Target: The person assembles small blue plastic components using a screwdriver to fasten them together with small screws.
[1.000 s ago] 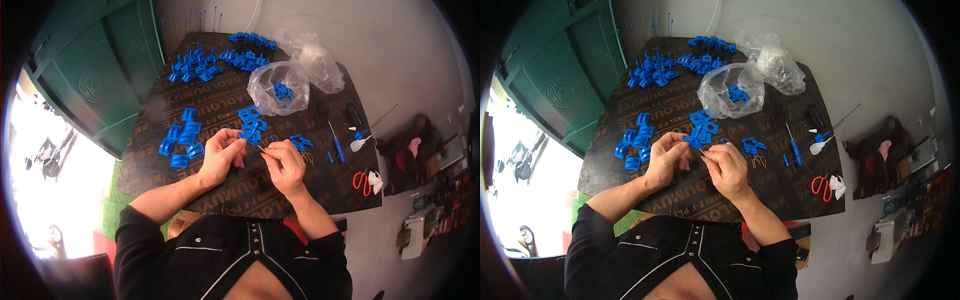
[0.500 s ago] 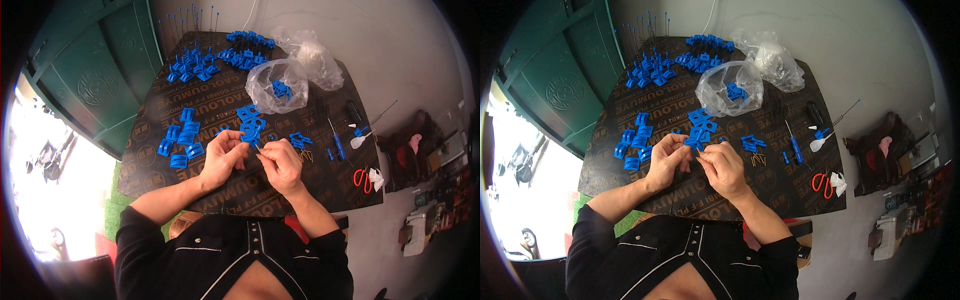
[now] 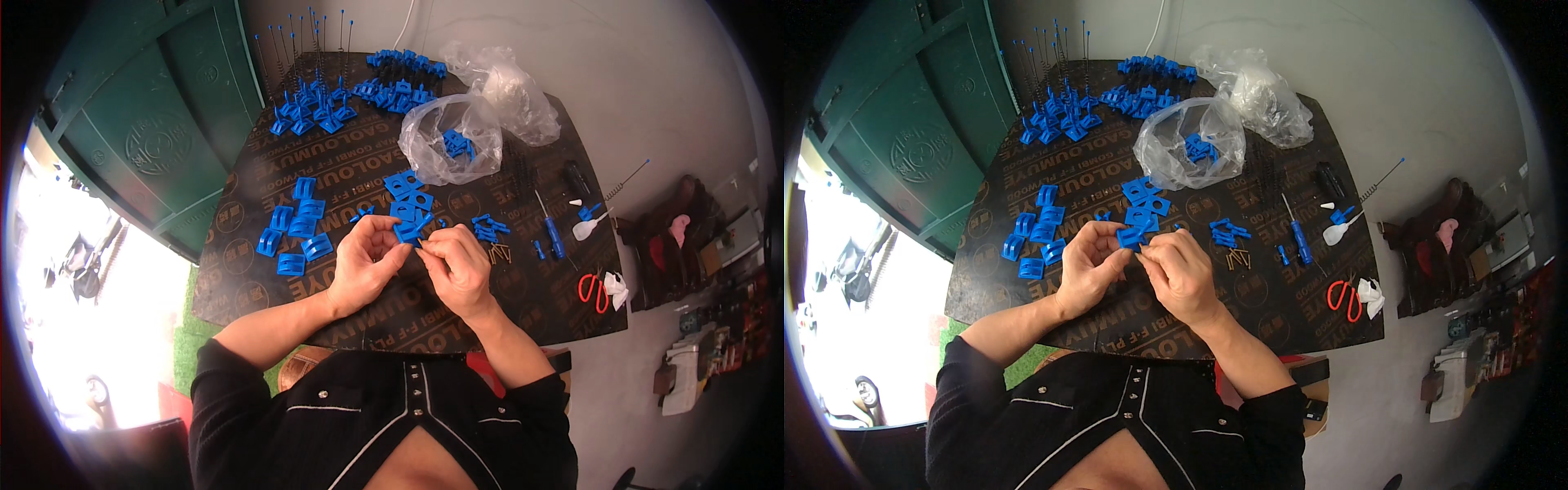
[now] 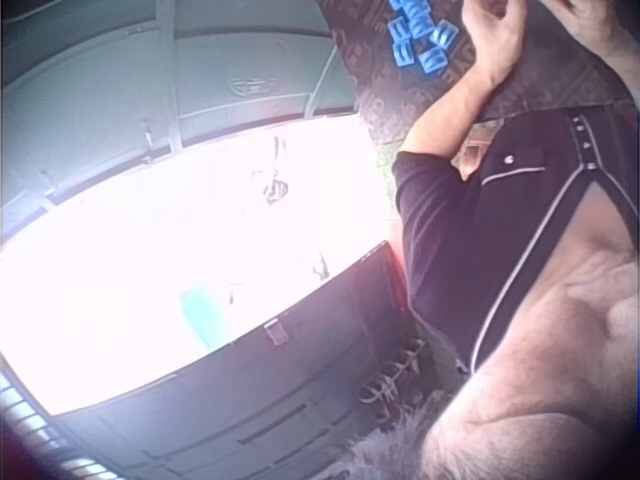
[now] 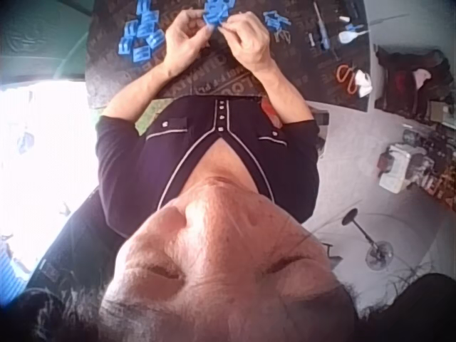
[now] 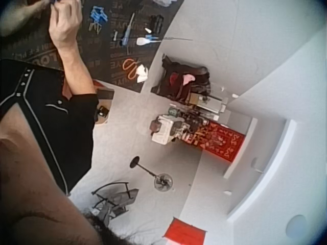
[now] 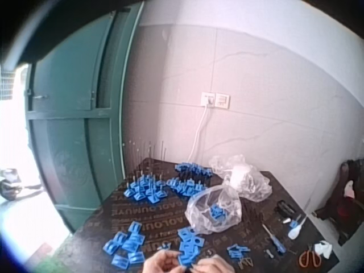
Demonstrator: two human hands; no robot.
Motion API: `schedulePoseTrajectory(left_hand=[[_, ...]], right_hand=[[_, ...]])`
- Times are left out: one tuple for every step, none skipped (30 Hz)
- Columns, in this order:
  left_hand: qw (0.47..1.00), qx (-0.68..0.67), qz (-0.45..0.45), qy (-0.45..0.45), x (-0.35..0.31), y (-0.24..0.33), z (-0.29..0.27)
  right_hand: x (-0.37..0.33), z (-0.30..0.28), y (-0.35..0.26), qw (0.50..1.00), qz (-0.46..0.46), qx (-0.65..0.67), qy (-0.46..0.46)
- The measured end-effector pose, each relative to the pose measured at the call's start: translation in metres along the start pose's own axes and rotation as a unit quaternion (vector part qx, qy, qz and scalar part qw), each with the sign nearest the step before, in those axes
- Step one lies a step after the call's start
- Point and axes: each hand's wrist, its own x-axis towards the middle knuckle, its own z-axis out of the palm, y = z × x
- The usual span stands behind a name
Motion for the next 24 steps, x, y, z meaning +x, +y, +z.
schedulePoseTrajectory(left_hand=[[1.000, 0.010, 0.010, 0.004, 0.000, -0.002, 0.000], [1.000, 0.021, 0.020, 0.009, 0.000, -0.002, 0.000], [1.000, 0.021, 0.020, 0.008, 0.000, -0.002, 0.000], [0.999, 0.035, 0.031, 0.014, -0.001, -0.002, 0.000], [0.998, 0.049, 0.042, 0.019, -0.001, -0.001, 0.000], [0.998, 0.049, 0.041, 0.018, -0.001, -0.002, -0.001], [0.996, 0.067, 0.051, 0.018, -0.001, -0.003, -0.003], [0.994, 0.085, 0.061, 0.019, -0.001, -0.004, -0.003], [0.994, 0.085, 0.061, 0.017, -0.001, -0.004, -0.003], [0.994, 0.083, 0.069, 0.018, -0.001, -0.004, -0.002], [0.994, 0.081, 0.077, 0.019, -0.001, -0.004, -0.001], [0.994, 0.081, 0.076, 0.017, -0.002, -0.005, -0.001], [0.995, 0.074, 0.069, 0.014, -0.002, -0.006, -0.002], [0.996, 0.066, 0.063, 0.010, -0.002, -0.006, -0.002], [0.996, 0.066, 0.062, 0.009, -0.002, -0.006, -0.001], [0.997, 0.041, 0.058, 0.000, -0.002, -0.004, 0.001], [0.998, 0.016, 0.054, -0.010, -0.003, -0.002, 0.001], [0.998, 0.017, 0.053, -0.010, -0.003, -0.001, 0.001], [0.999, 0.003, 0.047, -0.019, -0.004, 0.000, 0.001], [0.999, -0.010, 0.041, -0.027, -0.004, 0.000, 0.001], [0.999, -0.010, 0.040, -0.028, -0.004, 0.000, 0.001], [0.998, -0.016, 0.039, -0.037, -0.004, 0.000, 0.000], [0.998, -0.022, 0.039, -0.045, -0.004, 0.000, 0.001], [0.998, -0.022, 0.038, -0.045, -0.004, 0.000, 0.001]], right_hand=[[0.000, 0.000, 0.000, 1.000, 0.004, 0.003, -0.004], [-0.001, 0.000, -0.001, 1.000, 0.004, 0.003, -0.003], [-0.002, 0.001, -0.002, 0.998, 0.052, 0.032, -0.009], [-0.003, 0.001, -0.002, 0.993, 0.100, 0.062, -0.015], [-0.003, 0.000, -0.004, 0.993, 0.101, 0.062, -0.014], [-0.002, -0.002, -0.008, 0.979, 0.180, 0.094, -0.032], [-0.002, -0.003, -0.010, 0.956, 0.258, 0.127, -0.050], [-0.005, -0.002, -0.005, 0.945, 0.285, 0.147, -0.060], [-0.008, -0.001, -0.001, 0.945, 0.285, 0.147, -0.059], [-0.011, 0.000, 0.003, 0.938, 0.295, 0.173, -0.060], [-0.013, 0.001, 0.007, 0.929, 0.305, 0.199, -0.062], [-0.016, 0.002, 0.011, 0.929, 0.306, 0.199, -0.060], [-0.018, 0.003, 0.014, 0.912, 0.323, 0.246, -0.063], [-0.019, 0.003, 0.016, 0.892, 0.340, 0.292, -0.066], [-0.017, 0.003, 0.015, 0.891, 0.341, 0.292, -0.065], [-0.014, 0.003, 0.013, 0.865, 0.353, 0.351, -0.064], [-0.012, 0.002, 0.011, 0.835, 0.363, 0.408, -0.062], [-0.011, 0.001, 0.011, 0.835, 0.363, 0.409, -0.061], [-0.011, -0.001, 0.011, 0.814, 0.374, 0.436, -0.081], [-0.011, -0.003, 0.011, 0.792, 0.385, 0.462, -0.100], [-0.010, -0.004, 0.012, 0.793, 0.385, 0.462, -0.099], [-0.010, -0.005, 0.012, 0.793, 0.381, 0.463, -0.107], [-0.010, -0.005, 0.013, 0.793, 0.377, 0.464, -0.116], [-0.009, -0.006, 0.011, 0.793, 0.377, 0.464, -0.115]])
